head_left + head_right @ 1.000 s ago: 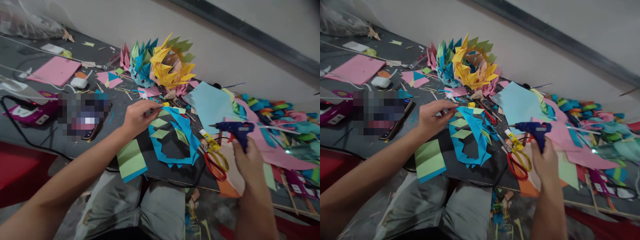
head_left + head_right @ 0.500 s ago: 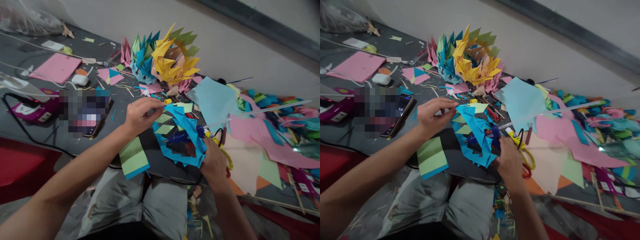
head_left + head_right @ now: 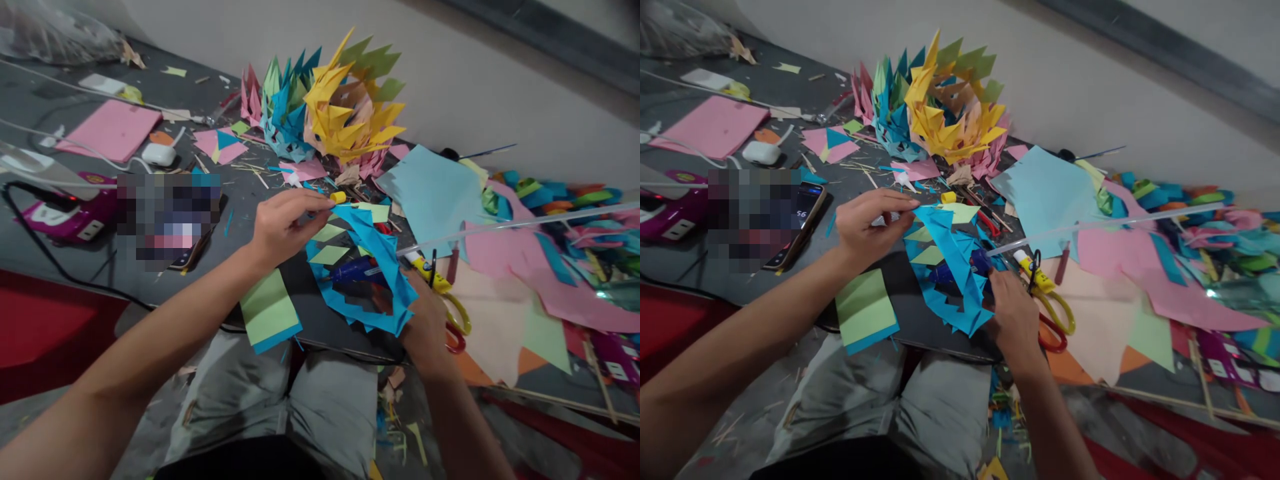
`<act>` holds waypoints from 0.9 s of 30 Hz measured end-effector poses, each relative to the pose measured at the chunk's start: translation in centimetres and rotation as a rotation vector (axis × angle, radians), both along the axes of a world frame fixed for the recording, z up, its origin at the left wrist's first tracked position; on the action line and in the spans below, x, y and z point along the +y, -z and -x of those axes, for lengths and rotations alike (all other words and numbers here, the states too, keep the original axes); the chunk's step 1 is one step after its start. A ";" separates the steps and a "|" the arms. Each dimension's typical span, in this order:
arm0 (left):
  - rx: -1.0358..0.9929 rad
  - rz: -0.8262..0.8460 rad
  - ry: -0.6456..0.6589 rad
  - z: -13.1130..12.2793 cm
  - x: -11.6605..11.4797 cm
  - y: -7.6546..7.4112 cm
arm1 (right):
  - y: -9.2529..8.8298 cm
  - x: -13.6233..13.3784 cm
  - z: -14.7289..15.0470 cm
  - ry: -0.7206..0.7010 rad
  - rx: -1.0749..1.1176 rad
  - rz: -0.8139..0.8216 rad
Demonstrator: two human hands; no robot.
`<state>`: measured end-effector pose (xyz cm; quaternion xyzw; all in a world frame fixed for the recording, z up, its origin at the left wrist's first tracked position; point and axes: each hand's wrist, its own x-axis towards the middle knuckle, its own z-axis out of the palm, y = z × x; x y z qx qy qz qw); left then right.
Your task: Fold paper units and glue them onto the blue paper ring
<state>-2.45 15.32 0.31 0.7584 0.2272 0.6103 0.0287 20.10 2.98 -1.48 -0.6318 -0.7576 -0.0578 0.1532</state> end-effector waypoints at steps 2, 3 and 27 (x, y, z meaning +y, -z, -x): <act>0.009 0.013 -0.013 0.0 0.0 0.0 | 0.1 0.0 0.0 -0.008 -0.005 -0.008; 0.016 0.020 -0.019 0.0 0.0 0.0 | 0.2 0.0 -0.1 -0.015 -0.008 -0.013; 0.033 0.033 -0.002 0.1 0.0 0.1 | 0.0 0.3 -1.3 0.041 -0.104 -0.133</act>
